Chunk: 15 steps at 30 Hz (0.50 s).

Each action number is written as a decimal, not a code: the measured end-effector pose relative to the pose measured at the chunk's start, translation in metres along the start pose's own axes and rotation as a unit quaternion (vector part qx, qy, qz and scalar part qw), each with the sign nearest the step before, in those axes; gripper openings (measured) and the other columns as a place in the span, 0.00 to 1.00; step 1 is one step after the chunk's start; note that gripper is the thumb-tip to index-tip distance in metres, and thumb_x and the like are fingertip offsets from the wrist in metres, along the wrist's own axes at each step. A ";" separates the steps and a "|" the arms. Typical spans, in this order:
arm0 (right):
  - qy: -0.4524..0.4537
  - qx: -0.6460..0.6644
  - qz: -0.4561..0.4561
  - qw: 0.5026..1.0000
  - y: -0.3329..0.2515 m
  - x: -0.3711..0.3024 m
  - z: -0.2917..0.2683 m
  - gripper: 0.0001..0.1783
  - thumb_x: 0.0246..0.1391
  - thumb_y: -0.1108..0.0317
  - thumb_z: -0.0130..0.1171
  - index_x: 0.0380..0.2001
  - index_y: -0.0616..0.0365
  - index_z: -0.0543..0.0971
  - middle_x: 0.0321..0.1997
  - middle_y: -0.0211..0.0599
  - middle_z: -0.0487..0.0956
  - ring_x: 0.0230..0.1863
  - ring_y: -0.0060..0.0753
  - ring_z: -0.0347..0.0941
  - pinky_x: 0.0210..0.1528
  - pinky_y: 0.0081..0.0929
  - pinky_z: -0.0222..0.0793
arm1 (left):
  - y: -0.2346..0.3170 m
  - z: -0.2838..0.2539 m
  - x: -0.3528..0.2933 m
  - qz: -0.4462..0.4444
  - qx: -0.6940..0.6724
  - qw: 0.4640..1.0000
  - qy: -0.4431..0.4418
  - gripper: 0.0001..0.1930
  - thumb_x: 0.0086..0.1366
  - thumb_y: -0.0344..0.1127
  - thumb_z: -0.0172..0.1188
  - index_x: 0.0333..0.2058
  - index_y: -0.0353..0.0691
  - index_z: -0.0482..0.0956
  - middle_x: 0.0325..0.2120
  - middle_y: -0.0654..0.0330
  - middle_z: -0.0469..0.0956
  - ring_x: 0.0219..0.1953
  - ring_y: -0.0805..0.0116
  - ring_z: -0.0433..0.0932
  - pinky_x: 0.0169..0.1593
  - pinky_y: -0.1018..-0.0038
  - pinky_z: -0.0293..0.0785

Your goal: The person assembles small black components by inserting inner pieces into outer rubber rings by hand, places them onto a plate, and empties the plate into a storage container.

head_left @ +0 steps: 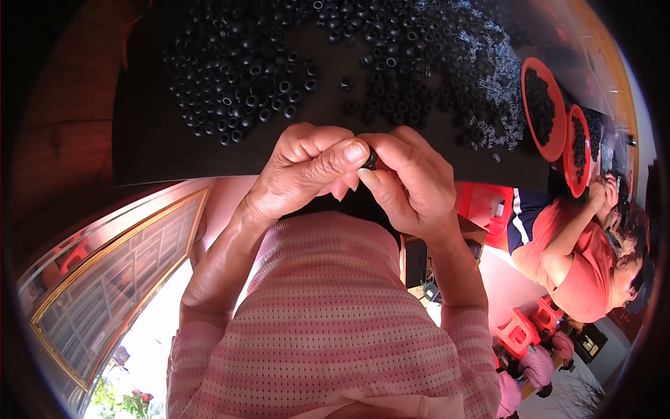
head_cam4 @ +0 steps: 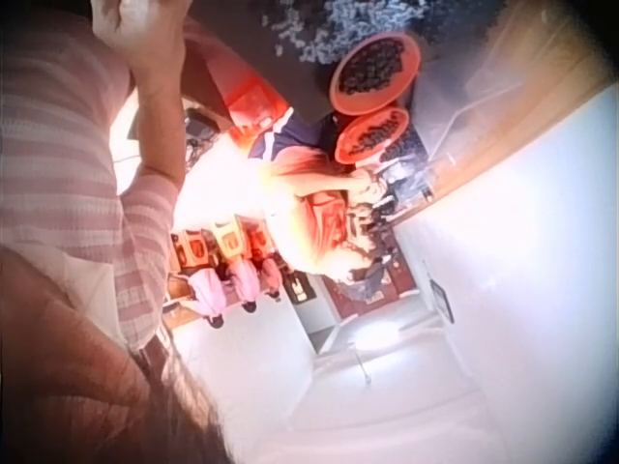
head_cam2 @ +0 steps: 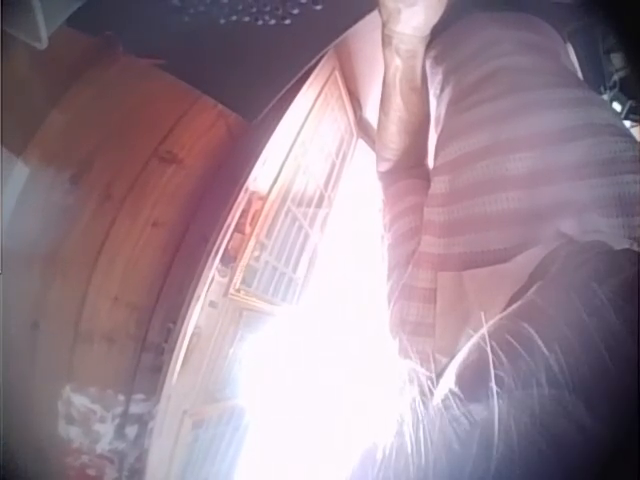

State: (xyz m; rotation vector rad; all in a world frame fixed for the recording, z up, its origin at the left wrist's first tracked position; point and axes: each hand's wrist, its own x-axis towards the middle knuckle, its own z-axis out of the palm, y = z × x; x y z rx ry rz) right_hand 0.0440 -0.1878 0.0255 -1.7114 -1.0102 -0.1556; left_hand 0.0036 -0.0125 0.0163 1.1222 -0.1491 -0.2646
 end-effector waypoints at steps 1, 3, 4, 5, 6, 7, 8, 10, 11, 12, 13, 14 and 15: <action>0.006 -0.004 -0.014 1.000 0.001 0.000 0.000 0.16 0.47 0.77 0.63 0.41 0.66 0.75 0.25 0.37 0.72 0.19 0.30 0.70 0.19 0.25 0.65 | 0.001 -0.001 0.000 -0.008 0.012 1.000 -0.010 0.19 0.68 0.45 0.54 0.22 0.37 0.77 0.15 0.66 0.73 0.16 0.81 0.68 0.18 0.84 0.59; 0.011 -0.010 -0.021 1.000 0.002 0.001 0.001 0.16 0.46 0.77 0.64 0.40 0.65 0.75 0.24 0.36 0.71 0.18 0.29 0.69 0.18 0.25 0.63 | 0.002 0.000 0.001 -0.011 0.004 1.000 -0.006 0.19 0.68 0.45 0.54 0.22 0.37 0.77 0.15 0.66 0.73 0.16 0.81 0.68 0.17 0.84 0.58; 0.017 -0.016 -0.029 0.999 0.002 0.002 0.001 0.15 0.46 0.78 0.64 0.39 0.65 0.75 0.23 0.35 0.70 0.17 0.28 0.67 0.17 0.24 0.62 | 0.002 0.000 0.001 -0.014 -0.005 1.000 -0.002 0.19 0.68 0.45 0.54 0.23 0.37 0.77 0.15 0.66 0.73 0.15 0.82 0.67 0.17 0.84 0.58; 0.017 -0.016 -0.028 0.999 0.003 0.003 0.002 0.15 0.46 0.78 0.64 0.39 0.65 0.75 0.23 0.35 0.70 0.17 0.28 0.67 0.17 0.24 0.62 | 0.001 -0.001 0.001 -0.014 -0.005 1.000 -0.002 0.19 0.68 0.45 0.54 0.23 0.37 0.77 0.15 0.66 0.73 0.15 0.82 0.67 0.17 0.84 0.58; 0.018 -0.021 -0.035 0.999 0.004 0.004 0.002 0.15 0.46 0.78 0.64 0.39 0.65 0.75 0.22 0.35 0.69 0.16 0.28 0.66 0.16 0.24 0.61 | 0.000 -0.002 0.001 -0.017 -0.017 1.000 0.002 0.19 0.69 0.45 0.53 0.23 0.37 0.77 0.15 0.65 0.73 0.15 0.82 0.66 0.16 0.84 0.57; 0.018 -0.026 -0.041 0.999 0.005 0.005 0.003 0.15 0.46 0.78 0.64 0.39 0.65 0.75 0.22 0.35 0.68 0.16 0.27 0.65 0.16 0.24 0.60 | -0.001 -0.002 0.001 -0.020 -0.028 0.999 0.005 0.20 0.69 0.45 0.52 0.23 0.37 0.78 0.14 0.65 0.73 0.14 0.82 0.65 0.16 0.83 0.56; 0.018 -0.026 -0.041 0.999 0.006 0.005 0.003 0.15 0.46 0.78 0.64 0.39 0.65 0.75 0.22 0.35 0.68 0.16 0.27 0.65 0.16 0.24 0.60 | -0.002 -0.001 0.001 -0.020 -0.028 0.999 0.005 0.20 0.69 0.45 0.52 0.23 0.37 0.78 0.14 0.65 0.73 0.14 0.82 0.65 0.16 0.83 0.56; 0.023 -0.048 -0.052 0.997 0.007 0.006 0.005 0.15 0.46 0.77 0.64 0.39 0.64 0.75 0.21 0.35 0.68 0.15 0.27 0.64 0.16 0.24 0.59 | -0.005 0.002 0.001 -0.008 -0.036 0.998 0.046 0.22 0.70 0.47 0.50 0.22 0.37 0.76 0.13 0.64 0.73 0.13 0.83 0.62 0.15 0.83 0.53; 0.023 -0.049 -0.052 0.997 0.008 0.007 0.006 0.15 0.46 0.77 0.64 0.39 0.64 0.75 0.21 0.35 0.68 0.15 0.27 0.64 0.16 0.24 0.59 | -0.005 0.001 0.001 -0.008 -0.036 0.998 0.045 0.22 0.70 0.47 0.50 0.22 0.37 0.76 0.13 0.64 0.73 0.13 0.83 0.62 0.15 0.83 0.53; 0.028 -0.050 -0.056 0.997 0.008 0.008 0.007 0.14 0.46 0.77 0.65 0.38 0.64 0.75 0.21 0.35 0.68 0.16 0.27 0.65 0.16 0.24 0.59 | -0.004 0.000 0.001 -0.016 -0.038 0.998 0.053 0.23 0.70 0.48 0.48 0.21 0.37 0.75 0.13 0.63 0.73 0.12 0.83 0.61 0.15 0.83 0.52; 0.032 -0.053 -0.060 0.996 0.008 0.009 0.008 0.14 0.46 0.77 0.65 0.38 0.64 0.75 0.21 0.35 0.68 0.16 0.28 0.65 0.16 0.25 0.59 | -0.004 0.000 0.001 -0.025 -0.040 0.997 0.059 0.24 0.71 0.49 0.47 0.20 0.37 0.74 0.12 0.63 0.72 0.12 0.83 0.59 0.15 0.83 0.51; 0.033 -0.057 -0.059 0.996 0.006 0.009 0.010 0.14 0.46 0.77 0.65 0.38 0.64 0.75 0.21 0.35 0.68 0.16 0.28 0.65 0.16 0.25 0.59 | -0.004 0.001 0.000 -0.025 -0.041 0.997 0.056 0.24 0.71 0.49 0.47 0.20 0.37 0.74 0.12 0.63 0.72 0.12 0.83 0.59 0.15 0.83 0.51; 0.041 -0.050 -0.058 0.996 0.005 0.009 0.011 0.14 0.45 0.77 0.65 0.37 0.64 0.76 0.21 0.35 0.68 0.16 0.28 0.65 0.16 0.25 0.59 | -0.003 0.002 0.000 -0.029 -0.028 0.997 0.066 0.25 0.71 0.50 0.46 0.20 0.38 0.74 0.12 0.63 0.72 0.11 0.83 0.59 0.15 0.83 0.50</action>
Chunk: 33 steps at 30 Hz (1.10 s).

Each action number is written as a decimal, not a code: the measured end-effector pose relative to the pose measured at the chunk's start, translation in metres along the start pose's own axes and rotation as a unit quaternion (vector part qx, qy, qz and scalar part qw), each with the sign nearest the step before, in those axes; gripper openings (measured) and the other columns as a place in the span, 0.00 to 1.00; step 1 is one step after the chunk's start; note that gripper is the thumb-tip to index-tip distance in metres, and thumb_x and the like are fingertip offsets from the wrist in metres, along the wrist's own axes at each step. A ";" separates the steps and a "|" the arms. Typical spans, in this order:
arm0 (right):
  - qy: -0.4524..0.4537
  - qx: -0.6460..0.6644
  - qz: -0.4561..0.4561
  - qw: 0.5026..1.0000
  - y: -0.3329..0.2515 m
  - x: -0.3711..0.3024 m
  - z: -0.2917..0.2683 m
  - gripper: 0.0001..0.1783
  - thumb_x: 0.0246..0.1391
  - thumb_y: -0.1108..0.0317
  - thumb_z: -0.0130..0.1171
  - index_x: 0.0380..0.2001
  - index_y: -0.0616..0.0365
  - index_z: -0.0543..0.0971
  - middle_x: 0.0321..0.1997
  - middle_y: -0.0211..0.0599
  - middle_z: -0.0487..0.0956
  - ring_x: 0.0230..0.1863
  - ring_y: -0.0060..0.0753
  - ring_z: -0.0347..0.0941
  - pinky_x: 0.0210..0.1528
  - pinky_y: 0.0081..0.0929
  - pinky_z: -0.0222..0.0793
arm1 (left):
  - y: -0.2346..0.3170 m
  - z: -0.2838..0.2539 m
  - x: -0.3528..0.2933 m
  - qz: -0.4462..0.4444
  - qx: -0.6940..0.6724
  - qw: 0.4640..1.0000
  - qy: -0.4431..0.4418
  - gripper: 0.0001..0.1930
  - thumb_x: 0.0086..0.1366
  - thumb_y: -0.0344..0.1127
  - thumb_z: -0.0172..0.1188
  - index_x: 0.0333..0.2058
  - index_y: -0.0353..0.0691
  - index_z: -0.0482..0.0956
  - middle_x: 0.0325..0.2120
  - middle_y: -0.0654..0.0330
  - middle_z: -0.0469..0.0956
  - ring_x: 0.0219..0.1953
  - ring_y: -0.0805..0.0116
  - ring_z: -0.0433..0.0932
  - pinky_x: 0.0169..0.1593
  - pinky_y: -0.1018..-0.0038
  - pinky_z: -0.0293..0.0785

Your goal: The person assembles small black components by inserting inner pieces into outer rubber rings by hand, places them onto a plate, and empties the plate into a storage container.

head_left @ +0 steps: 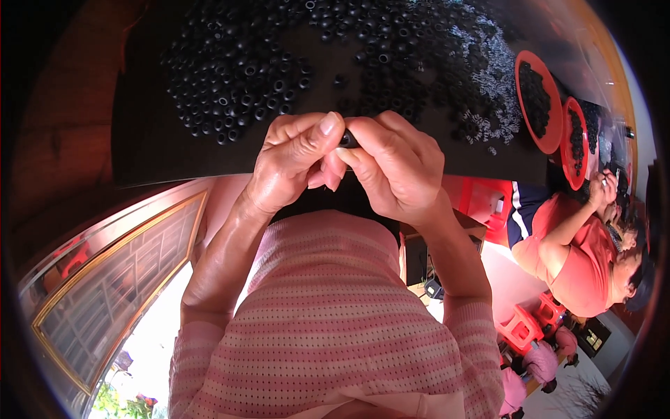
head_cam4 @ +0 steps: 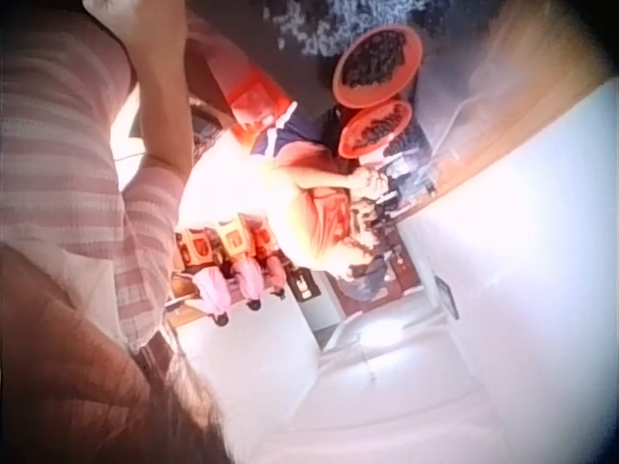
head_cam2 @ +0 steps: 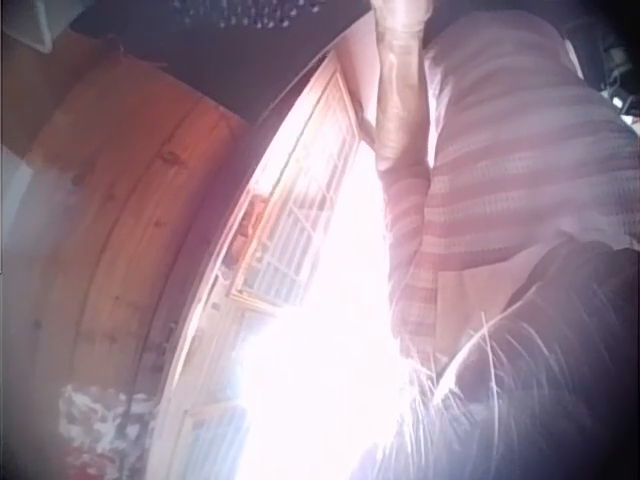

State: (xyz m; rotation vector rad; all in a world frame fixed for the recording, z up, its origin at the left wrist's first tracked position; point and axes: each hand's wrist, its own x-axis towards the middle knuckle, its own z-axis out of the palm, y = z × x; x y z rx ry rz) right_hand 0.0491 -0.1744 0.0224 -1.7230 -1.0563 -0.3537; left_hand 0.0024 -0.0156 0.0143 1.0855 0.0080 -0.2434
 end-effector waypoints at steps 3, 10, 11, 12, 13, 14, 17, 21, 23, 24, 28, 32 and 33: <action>0.014 -0.006 -0.003 1.000 0.000 -0.002 -0.008 0.13 0.44 0.77 0.66 0.36 0.64 0.76 0.22 0.36 0.70 0.17 0.30 0.67 0.16 0.25 0.61 | -0.001 0.002 0.001 0.013 0.030 0.999 -0.009 0.26 0.72 0.50 0.45 0.19 0.38 0.73 0.12 0.63 0.72 0.11 0.82 0.59 0.15 0.83 0.50; 0.006 -0.139 0.022 0.990 0.000 -0.009 -0.053 0.16 0.39 0.77 0.68 0.34 0.63 0.76 0.21 0.34 0.71 0.16 0.26 0.66 0.15 0.21 0.60 | -0.003 0.000 0.004 0.061 0.061 0.995 -0.046 0.26 0.73 0.45 0.43 0.19 0.36 0.74 0.12 0.63 0.70 0.12 0.82 0.60 0.16 0.83 0.53; 0.000 -0.138 0.005 0.990 -0.002 -0.009 -0.052 0.16 0.39 0.78 0.68 0.34 0.63 0.76 0.21 0.34 0.71 0.15 0.26 0.66 0.15 0.21 0.60 | -0.003 0.001 0.003 0.062 0.058 0.995 -0.050 0.26 0.73 0.45 0.43 0.19 0.36 0.74 0.12 0.63 0.70 0.12 0.82 0.60 0.16 0.83 0.53; 0.013 -0.158 -0.019 0.987 0.001 -0.008 -0.052 0.15 0.38 0.78 0.67 0.32 0.63 0.75 0.21 0.34 0.70 0.14 0.26 0.64 0.14 0.21 0.59 | -0.004 0.001 0.004 0.066 0.068 0.994 -0.051 0.25 0.73 0.45 0.43 0.19 0.36 0.75 0.12 0.63 0.70 0.12 0.82 0.60 0.16 0.83 0.53; 0.013 -0.160 -0.018 0.987 0.003 -0.008 -0.054 0.15 0.38 0.78 0.67 0.32 0.63 0.75 0.21 0.34 0.70 0.14 0.26 0.64 0.14 0.21 0.59 | -0.004 0.001 0.005 0.071 0.079 0.993 -0.052 0.25 0.73 0.45 0.43 0.19 0.36 0.75 0.12 0.64 0.70 0.12 0.82 0.60 0.16 0.83 0.53; 0.023 -0.165 -0.011 0.986 0.004 -0.008 -0.055 0.14 0.39 0.78 0.67 0.31 0.64 0.75 0.20 0.34 0.69 0.14 0.26 0.64 0.14 0.21 0.58 | -0.005 0.001 0.006 0.072 0.078 0.993 -0.054 0.25 0.73 0.45 0.43 0.19 0.36 0.75 0.12 0.64 0.70 0.12 0.82 0.60 0.16 0.83 0.53; 0.033 -0.184 0.004 0.982 0.009 -0.012 -0.060 0.12 0.40 0.77 0.66 0.30 0.62 0.75 0.19 0.34 0.69 0.14 0.30 0.64 0.14 0.24 0.58 | -0.007 0.000 0.006 0.080 0.087 0.991 -0.062 0.25 0.73 0.45 0.44 0.19 0.36 0.75 0.11 0.64 0.70 0.12 0.82 0.59 0.16 0.83 0.53; 0.088 -0.330 0.131 0.931 0.029 -0.010 -0.104 0.07 0.49 0.69 0.64 0.31 0.58 0.77 0.21 0.35 0.70 0.21 0.31 0.68 0.25 0.28 0.65 | -0.006 0.002 0.001 0.088 0.097 0.991 -0.033 0.24 0.72 0.45 0.46 0.19 0.37 0.75 0.11 0.64 0.70 0.11 0.83 0.58 0.16 0.83 0.52; 0.160 -0.366 0.191 0.897 0.050 -0.012 -0.147 0.10 0.53 0.66 0.62 0.32 0.62 0.79 0.23 0.35 0.72 0.23 0.27 0.68 0.27 0.26 0.65 | -0.006 0.002 0.002 0.090 0.100 0.990 -0.041 0.24 0.72 0.45 0.47 0.19 0.37 0.75 0.11 0.65 0.70 0.11 0.83 0.59 0.15 0.82 0.51; 0.185 -0.357 0.215 0.890 0.061 -0.014 -0.168 0.14 0.54 0.63 0.62 0.35 0.64 0.79 0.24 0.36 0.74 0.24 0.28 0.69 0.29 0.25 0.65 | -0.006 0.002 0.001 0.091 0.101 0.990 -0.043 0.24 0.71 0.44 0.47 0.19 0.37 0.75 0.11 0.65 0.70 0.11 0.83 0.59 0.15 0.83 0.51; 0.096 -0.434 0.317 0.838 0.087 -0.018 -0.221 0.19 0.54 0.60 0.61 0.42 0.66 0.78 0.26 0.37 0.77 0.28 0.26 0.72 0.32 0.24 0.67 | -0.005 0.004 0.001 0.092 0.104 0.990 -0.036 0.24 0.71 0.45 0.48 0.19 0.37 0.75 0.11 0.65 0.70 0.12 0.83 0.59 0.16 0.83 0.52; 0.198 -0.353 0.191 0.894 0.051 -0.009 -0.184 0.15 0.55 0.66 0.60 0.43 0.63 0.79 0.31 0.32 0.80 0.29 0.22 0.73 0.33 0.21 0.68 | -0.006 0.002 -0.001 0.086 0.105 0.990 -0.037 0.23 0.71 0.45 0.48 0.19 0.37 0.75 0.11 0.65 0.70 0.12 0.83 0.59 0.16 0.83 0.52; 0.197 -0.336 0.198 0.900 0.027 -0.003 -0.161 0.14 0.55 0.68 0.60 0.44 0.63 0.79 0.37 0.33 0.80 0.33 0.21 0.73 0.38 0.20 0.69 | -0.007 0.001 -0.002 0.078 0.104 0.991 -0.037 0.23 0.71 0.45 0.48 0.19 0.38 0.75 0.11 0.66 0.69 0.12 0.84 0.59 0.16 0.83 0.51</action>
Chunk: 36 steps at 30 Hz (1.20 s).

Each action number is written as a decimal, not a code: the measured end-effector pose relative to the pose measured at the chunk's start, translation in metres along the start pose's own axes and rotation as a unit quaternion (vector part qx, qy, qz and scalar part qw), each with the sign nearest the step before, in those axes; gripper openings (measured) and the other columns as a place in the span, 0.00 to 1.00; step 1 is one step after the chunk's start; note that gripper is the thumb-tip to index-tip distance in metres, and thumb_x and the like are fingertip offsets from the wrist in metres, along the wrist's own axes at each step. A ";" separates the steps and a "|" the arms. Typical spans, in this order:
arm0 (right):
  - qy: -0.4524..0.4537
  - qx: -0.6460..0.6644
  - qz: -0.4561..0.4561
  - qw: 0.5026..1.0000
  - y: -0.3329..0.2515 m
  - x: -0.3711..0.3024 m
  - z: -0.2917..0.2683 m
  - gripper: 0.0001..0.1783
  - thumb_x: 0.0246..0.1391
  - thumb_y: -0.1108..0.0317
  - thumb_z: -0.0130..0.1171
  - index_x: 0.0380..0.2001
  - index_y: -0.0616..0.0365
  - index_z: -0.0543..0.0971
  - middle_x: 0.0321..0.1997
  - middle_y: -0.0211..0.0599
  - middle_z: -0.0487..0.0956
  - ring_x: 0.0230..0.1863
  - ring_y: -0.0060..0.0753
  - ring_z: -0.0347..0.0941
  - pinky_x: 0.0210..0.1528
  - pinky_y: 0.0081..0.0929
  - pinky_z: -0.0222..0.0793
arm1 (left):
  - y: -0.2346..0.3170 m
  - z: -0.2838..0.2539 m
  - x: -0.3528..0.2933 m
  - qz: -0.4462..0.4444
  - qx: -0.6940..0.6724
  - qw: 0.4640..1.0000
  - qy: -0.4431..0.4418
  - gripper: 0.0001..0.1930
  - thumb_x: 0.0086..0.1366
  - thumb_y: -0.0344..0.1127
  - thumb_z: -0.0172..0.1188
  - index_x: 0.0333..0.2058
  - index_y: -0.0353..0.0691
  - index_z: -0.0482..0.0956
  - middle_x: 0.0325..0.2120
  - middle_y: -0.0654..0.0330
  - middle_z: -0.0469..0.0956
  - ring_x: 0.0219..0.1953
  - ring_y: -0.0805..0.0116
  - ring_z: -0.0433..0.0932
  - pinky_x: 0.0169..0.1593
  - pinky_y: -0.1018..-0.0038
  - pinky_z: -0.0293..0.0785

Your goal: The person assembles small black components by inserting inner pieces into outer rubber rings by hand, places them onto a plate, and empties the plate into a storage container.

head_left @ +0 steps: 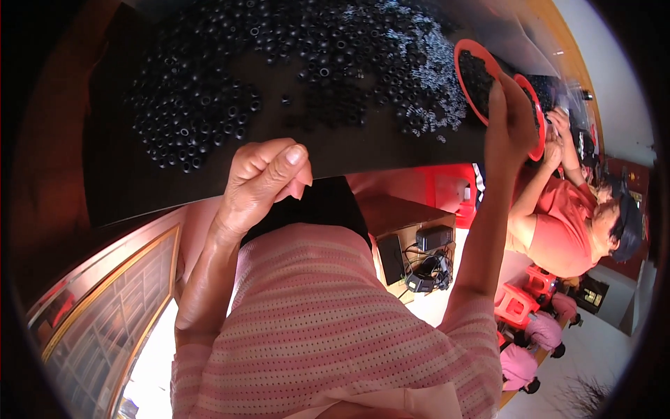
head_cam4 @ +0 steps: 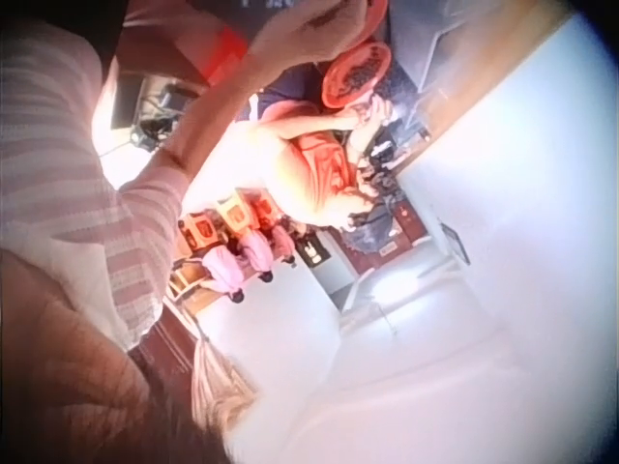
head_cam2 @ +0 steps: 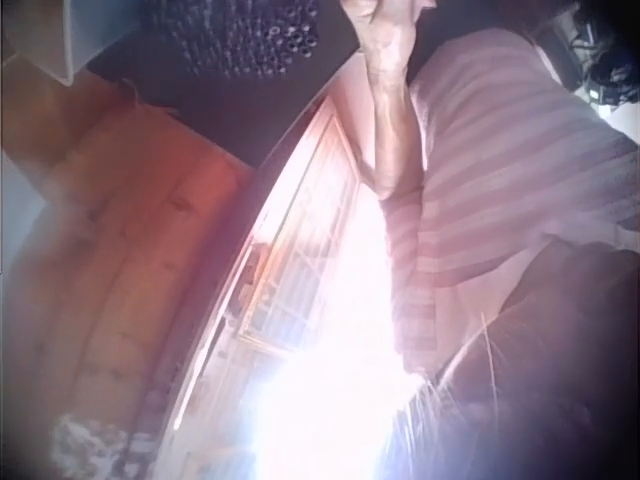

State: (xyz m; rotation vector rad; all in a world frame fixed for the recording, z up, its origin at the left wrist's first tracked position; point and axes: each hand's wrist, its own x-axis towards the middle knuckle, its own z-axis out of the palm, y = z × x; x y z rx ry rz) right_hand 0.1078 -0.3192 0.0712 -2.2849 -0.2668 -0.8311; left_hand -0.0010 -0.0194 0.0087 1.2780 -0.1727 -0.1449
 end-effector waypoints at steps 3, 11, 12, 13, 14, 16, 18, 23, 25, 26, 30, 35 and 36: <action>-0.022 -0.051 -0.120 0.991 -0.096 -0.044 -0.028 0.10 0.51 0.77 0.57 0.38 0.65 0.78 0.37 0.35 0.78 0.33 0.25 0.72 0.41 0.26 0.69 | 0.001 0.000 0.003 -0.010 0.004 1.000 -0.012 0.23 0.71 0.45 0.49 0.19 0.38 0.75 0.11 0.66 0.69 0.12 0.84 0.58 0.16 0.83 0.51; -0.123 0.279 -0.339 0.890 -0.209 -0.048 -0.016 0.16 0.48 0.62 0.58 0.42 0.49 0.79 0.28 0.34 0.76 0.18 0.27 0.64 0.17 0.24 0.56 | 0.011 0.001 0.004 -0.032 0.026 0.999 -0.001 0.23 0.70 0.46 0.50 0.19 0.38 0.75 0.12 0.67 0.69 0.15 0.83 0.62 0.18 0.82 0.56; -0.086 0.199 -0.185 0.959 -0.233 -0.058 -0.025 0.13 0.53 0.55 0.54 0.31 0.53 0.76 0.21 0.34 0.71 0.18 0.29 0.62 0.18 0.25 0.55 | 0.009 0.001 0.006 -0.029 0.033 0.999 -0.018 0.23 0.70 0.46 0.50 0.19 0.37 0.75 0.12 0.67 0.69 0.16 0.83 0.64 0.19 0.82 0.58; -0.051 0.119 -0.024 0.991 -0.247 -0.064 -0.030 0.24 0.58 0.48 0.51 0.20 0.58 0.73 0.14 0.33 0.67 0.18 0.31 0.60 0.20 0.26 0.54 | 0.009 0.002 0.007 -0.003 0.025 0.999 -0.028 0.23 0.70 0.46 0.50 0.19 0.37 0.74 0.14 0.67 0.70 0.18 0.81 0.67 0.21 0.82 0.62; -0.052 0.123 -0.028 0.991 -0.243 -0.065 -0.033 0.24 0.58 0.48 0.51 0.20 0.58 0.73 0.14 0.33 0.67 0.18 0.31 0.60 0.20 0.26 0.54 | 0.009 -0.003 0.003 0.000 0.027 0.999 -0.024 0.23 0.70 0.46 0.50 0.19 0.37 0.74 0.14 0.67 0.70 0.18 0.81 0.67 0.21 0.82 0.62; -0.192 0.235 -0.142 0.942 -0.215 -0.055 -0.050 0.22 0.62 0.51 0.47 0.26 0.60 0.72 0.18 0.36 0.70 0.19 0.33 0.63 0.20 0.32 0.61 | 0.006 -0.004 0.000 -0.041 -0.003 0.999 -0.025 0.23 0.70 0.47 0.51 0.19 0.37 0.74 0.14 0.66 0.70 0.18 0.81 0.68 0.22 0.81 0.64; -0.209 0.290 -0.206 0.911 -0.186 -0.047 -0.061 0.21 0.64 0.54 0.45 0.27 0.62 0.71 0.18 0.36 0.69 0.19 0.32 0.63 0.18 0.29 0.60 | 0.006 -0.004 0.000 -0.042 0.006 0.999 -0.016 0.24 0.69 0.48 0.51 0.19 0.37 0.74 0.14 0.66 0.70 0.18 0.81 0.68 0.22 0.81 0.64; -0.311 -0.139 -0.100 0.935 -0.167 -0.037 -0.001 0.06 0.49 0.72 0.56 0.32 0.58 0.77 0.24 0.37 0.73 0.24 0.38 0.72 0.24 0.30 0.64 | 0.007 -0.003 0.000 -0.022 -0.001 0.999 -0.032 0.24 0.69 0.48 0.52 0.19 0.37 0.74 0.13 0.66 0.69 0.17 0.80 0.67 0.22 0.80 0.63; -0.252 0.112 -0.208 0.938 -0.108 -0.016 0.053 0.12 0.50 0.81 0.57 0.39 0.61 0.77 0.30 0.41 0.73 0.25 0.41 0.73 0.26 0.32 0.67 | 0.006 -0.003 -0.002 -0.014 -0.005 0.999 -0.029 0.23 0.69 0.47 0.52 0.18 0.37 0.74 0.13 0.67 0.69 0.17 0.80 0.67 0.22 0.80 0.62; -0.262 0.125 -0.214 0.933 -0.090 -0.015 0.073 0.10 0.50 0.79 0.58 0.38 0.61 0.77 0.31 0.40 0.73 0.25 0.41 0.72 0.27 0.31 0.68 | 0.007 -0.001 -0.001 -0.014 -0.006 0.999 -0.031 0.23 0.69 0.47 0.52 0.18 0.37 0.74 0.13 0.67 0.69 0.17 0.80 0.67 0.22 0.80 0.62; -0.314 0.137 -0.226 0.912 -0.081 -0.013 0.112 0.10 0.51 0.80 0.58 0.38 0.61 0.78 0.31 0.36 0.72 0.26 0.32 0.70 0.28 0.25 0.65 | 0.004 -0.001 0.000 0.000 0.023 0.999 -0.028 0.23 0.70 0.46 0.50 0.19 0.36 0.74 0.14 0.66 0.70 0.17 0.80 0.67 0.20 0.81 0.59; -0.411 -0.026 -0.293 0.863 -0.109 -0.011 0.124 0.13 0.47 0.67 0.63 0.37 0.59 0.76 0.33 0.38 0.74 0.35 0.44 0.74 0.33 0.38 0.70 | 0.003 -0.004 0.000 0.016 0.038 0.999 -0.024 0.23 0.71 0.45 0.49 0.20 0.35 0.74 0.14 0.65 0.71 0.16 0.80 0.67 0.18 0.81 0.57; -0.412 -0.025 -0.293 0.863 -0.111 -0.012 0.128 0.13 0.47 0.67 0.63 0.37 0.59 0.76 0.33 0.38 0.74 0.35 0.44 0.74 0.33 0.38 0.70 | 0.003 -0.004 0.000 0.020 0.034 0.999 -0.025 0.23 0.71 0.45 0.49 0.20 0.35 0.74 0.14 0.65 0.70 0.16 0.80 0.67 0.18 0.81 0.57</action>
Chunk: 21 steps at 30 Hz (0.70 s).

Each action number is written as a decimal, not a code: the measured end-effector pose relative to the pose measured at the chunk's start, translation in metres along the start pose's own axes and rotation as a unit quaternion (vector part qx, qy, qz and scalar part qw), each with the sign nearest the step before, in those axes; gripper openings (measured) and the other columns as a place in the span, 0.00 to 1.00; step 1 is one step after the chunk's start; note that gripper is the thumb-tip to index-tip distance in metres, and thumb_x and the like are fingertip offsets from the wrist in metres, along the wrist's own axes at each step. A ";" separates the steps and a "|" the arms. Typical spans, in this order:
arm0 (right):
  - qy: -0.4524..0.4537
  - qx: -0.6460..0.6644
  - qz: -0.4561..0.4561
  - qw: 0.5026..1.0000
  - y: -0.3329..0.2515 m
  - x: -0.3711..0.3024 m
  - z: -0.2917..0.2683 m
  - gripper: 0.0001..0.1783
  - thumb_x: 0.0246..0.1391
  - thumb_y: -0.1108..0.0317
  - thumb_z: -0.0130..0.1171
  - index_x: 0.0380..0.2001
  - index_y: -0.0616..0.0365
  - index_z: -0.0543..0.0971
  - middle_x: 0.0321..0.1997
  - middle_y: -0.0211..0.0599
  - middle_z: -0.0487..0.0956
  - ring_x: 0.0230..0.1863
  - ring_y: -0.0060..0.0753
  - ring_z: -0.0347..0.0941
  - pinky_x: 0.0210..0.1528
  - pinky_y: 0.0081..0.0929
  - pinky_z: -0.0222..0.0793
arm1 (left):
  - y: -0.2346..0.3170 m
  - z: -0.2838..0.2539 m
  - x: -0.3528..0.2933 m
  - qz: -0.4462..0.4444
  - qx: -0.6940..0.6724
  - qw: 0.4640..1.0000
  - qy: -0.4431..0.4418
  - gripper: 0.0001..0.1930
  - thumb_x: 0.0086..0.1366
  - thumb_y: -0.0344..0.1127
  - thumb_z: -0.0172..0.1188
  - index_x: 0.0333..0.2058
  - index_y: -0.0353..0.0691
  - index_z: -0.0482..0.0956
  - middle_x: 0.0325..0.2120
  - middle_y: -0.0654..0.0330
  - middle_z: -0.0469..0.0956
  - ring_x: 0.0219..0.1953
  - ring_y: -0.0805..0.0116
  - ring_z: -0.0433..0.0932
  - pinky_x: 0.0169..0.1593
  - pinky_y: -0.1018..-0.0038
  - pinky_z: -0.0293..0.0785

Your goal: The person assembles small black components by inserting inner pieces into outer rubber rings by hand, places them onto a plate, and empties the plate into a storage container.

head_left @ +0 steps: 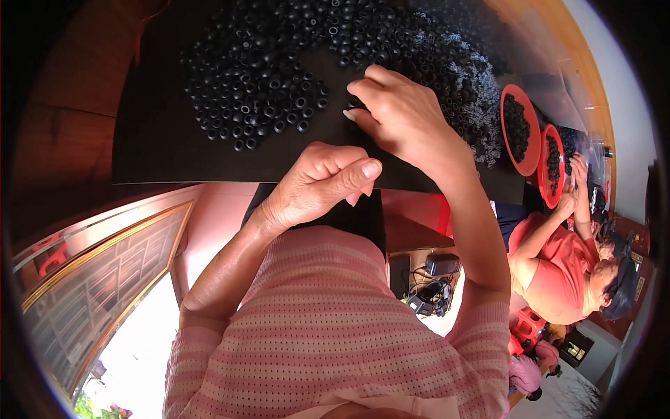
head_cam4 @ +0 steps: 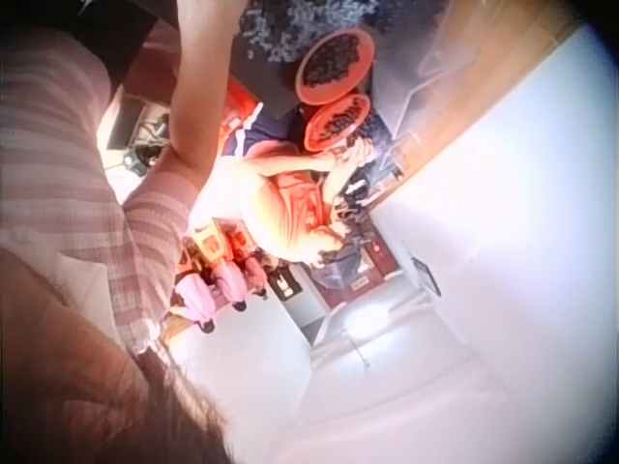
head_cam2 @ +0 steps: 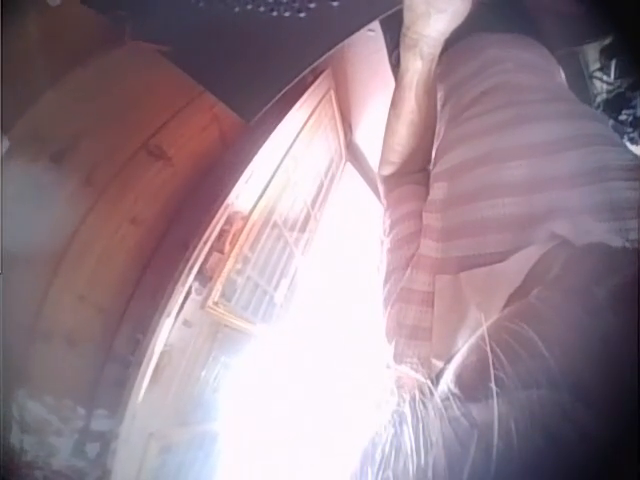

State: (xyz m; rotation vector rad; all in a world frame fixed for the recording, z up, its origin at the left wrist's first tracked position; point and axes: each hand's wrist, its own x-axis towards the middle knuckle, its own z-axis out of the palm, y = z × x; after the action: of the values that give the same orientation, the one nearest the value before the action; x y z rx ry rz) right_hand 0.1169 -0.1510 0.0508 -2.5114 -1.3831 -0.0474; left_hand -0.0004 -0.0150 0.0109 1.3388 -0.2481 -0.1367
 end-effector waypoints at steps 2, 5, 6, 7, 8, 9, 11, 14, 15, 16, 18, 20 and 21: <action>-0.048 -0.035 0.015 0.998 -0.001 0.004 0.003 0.12 0.47 0.69 0.62 0.36 0.59 0.76 0.33 0.38 0.73 0.36 0.44 0.74 0.33 0.38 0.70 | 0.000 0.001 0.000 0.004 -0.003 1.000 0.001 0.23 0.71 0.45 0.49 0.20 0.35 0.74 0.14 0.65 0.70 0.15 0.80 0.67 0.18 0.81 0.57; -0.027 -0.041 0.005 0.999 0.003 0.000 0.006 0.11 0.46 0.70 0.63 0.34 0.59 0.75 0.33 0.37 0.74 0.34 0.44 0.74 0.32 0.38 0.70 | 0.000 0.001 0.000 0.003 -0.013 1.000 0.001 0.22 0.71 0.45 0.49 0.20 0.35 0.74 0.13 0.65 0.70 0.15 0.80 0.66 0.17 0.81 0.57; -0.027 -0.041 0.003 0.999 0.004 -0.002 0.006 0.11 0.46 0.70 0.63 0.34 0.59 0.75 0.33 0.37 0.74 0.34 0.44 0.74 0.32 0.38 0.70 | 0.000 0.001 0.000 -0.002 -0.014 1.000 0.000 0.23 0.71 0.45 0.49 0.20 0.35 0.74 0.13 0.65 0.70 0.15 0.80 0.65 0.18 0.81 0.57; 0.037 -0.007 -0.019 0.999 0.004 -0.005 0.007 0.11 0.46 0.73 0.63 0.35 0.59 0.76 0.31 0.37 0.73 0.31 0.42 0.74 0.29 0.35 0.69 | 0.000 0.001 0.000 -0.006 -0.015 1.000 -0.002 0.23 0.71 0.45 0.49 0.21 0.35 0.74 0.14 0.65 0.70 0.15 0.81 0.65 0.18 0.81 0.57; 0.101 0.026 -0.040 0.994 0.005 -0.009 0.007 0.12 0.45 0.75 0.64 0.35 0.59 0.76 0.30 0.37 0.73 0.28 0.40 0.73 0.26 0.33 0.69 | -0.001 0.000 -0.001 -0.006 -0.015 1.000 -0.001 0.23 0.71 0.45 0.49 0.21 0.35 0.74 0.14 0.65 0.70 0.15 0.81 0.65 0.18 0.81 0.57; 0.102 0.026 -0.039 0.994 0.005 -0.013 0.006 0.12 0.45 0.75 0.64 0.35 0.59 0.76 0.30 0.37 0.73 0.28 0.40 0.73 0.26 0.33 0.69 | -0.003 0.000 -0.001 -0.001 -0.015 1.000 0.002 0.21 0.71 0.45 0.49 0.23 0.35 0.75 0.15 0.65 0.71 0.15 0.81 0.65 0.19 0.82 0.58; 0.203 0.096 -0.047 0.973 0.003 -0.023 0.003 0.10 0.43 0.76 0.64 0.31 0.60 0.76 0.26 0.36 0.73 0.23 0.37 0.72 0.22 0.30 0.67 | -0.003 0.001 0.000 0.004 -0.014 1.000 0.003 0.20 0.71 0.45 0.49 0.25 0.36 0.75 0.17 0.65 0.72 0.16 0.81 0.65 0.20 0.82 0.59; 0.260 0.183 -0.024 0.948 -0.010 -0.039 -0.003 0.13 0.43 0.78 0.65 0.35 0.61 0.77 0.23 0.37 0.72 0.19 0.34 0.70 0.19 0.28 0.64 | -0.008 0.002 0.000 -0.014 -0.107 0.992 0.064 0.16 0.71 0.43 0.49 0.41 0.34 0.73 0.26 0.63 0.75 0.21 0.80 0.68 0.25 0.84 0.63; 0.257 0.177 -0.017 0.950 -0.013 -0.045 -0.006 0.13 0.43 0.79 0.65 0.35 0.61 0.77 0.22 0.37 0.72 0.20 0.33 0.70 0.19 0.26 0.64 | -0.006 0.003 0.002 -0.016 -0.139 0.988 0.067 0.15 0.71 0.42 0.50 0.42 0.34 0.73 0.27 0.64 0.75 0.24 0.81 0.68 0.27 0.83 0.65; 0.267 0.180 -0.025 0.947 -0.014 -0.050 -0.002 0.13 0.43 0.78 0.65 0.36 0.62 0.78 0.22 0.38 0.72 0.19 0.34 0.70 0.19 0.27 0.64 | -0.004 0.004 0.003 -0.018 -0.171 0.983 0.070 0.14 0.70 0.41 0.51 0.44 0.35 0.72 0.29 0.65 0.74 0.26 0.81 0.68 0.30 0.83 0.67; 0.289 0.208 -0.034 0.934 -0.018 -0.054 0.007 0.14 0.42 0.77 0.65 0.36 0.62 0.78 0.22 0.37 0.72 0.19 0.34 0.70 0.19 0.27 0.64 | -0.006 0.005 0.004 -0.021 -0.166 0.984 0.056 0.15 0.70 0.39 0.51 0.48 0.34 0.71 0.30 0.65 0.74 0.27 0.81 0.69 0.32 0.83 0.68; 0.300 0.181 -0.044 0.936 -0.023 -0.055 0.014 0.16 0.39 0.79 0.65 0.36 0.60 0.77 0.22 0.34 0.71 0.19 0.32 0.70 0.18 0.27 0.65 | -0.011 0.006 0.002 -0.012 -0.162 0.985 0.059 0.16 0.70 0.38 0.51 0.50 0.33 0.71 0.30 0.65 0.74 0.28 0.81 0.70 0.32 0.83 0.69; 0.301 0.169 -0.047 0.937 -0.023 -0.055 0.017 0.18 0.38 0.79 0.65 0.37 0.60 0.77 0.22 0.34 0.71 0.19 0.32 0.70 0.18 0.27 0.65 | -0.012 0.005 0.001 -0.009 -0.169 0.983 0.065 0.16 0.70 0.37 0.51 0.51 0.33 0.70 0.29 0.66 0.74 0.28 0.80 0.70 0.33 0.83 0.69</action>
State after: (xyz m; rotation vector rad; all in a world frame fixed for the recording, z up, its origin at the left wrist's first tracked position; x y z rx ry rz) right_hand 0.0664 -0.1802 0.0305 -1.9139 -1.1298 -0.5060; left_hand 0.0000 -0.0229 0.0006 1.0077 -0.0966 -0.1011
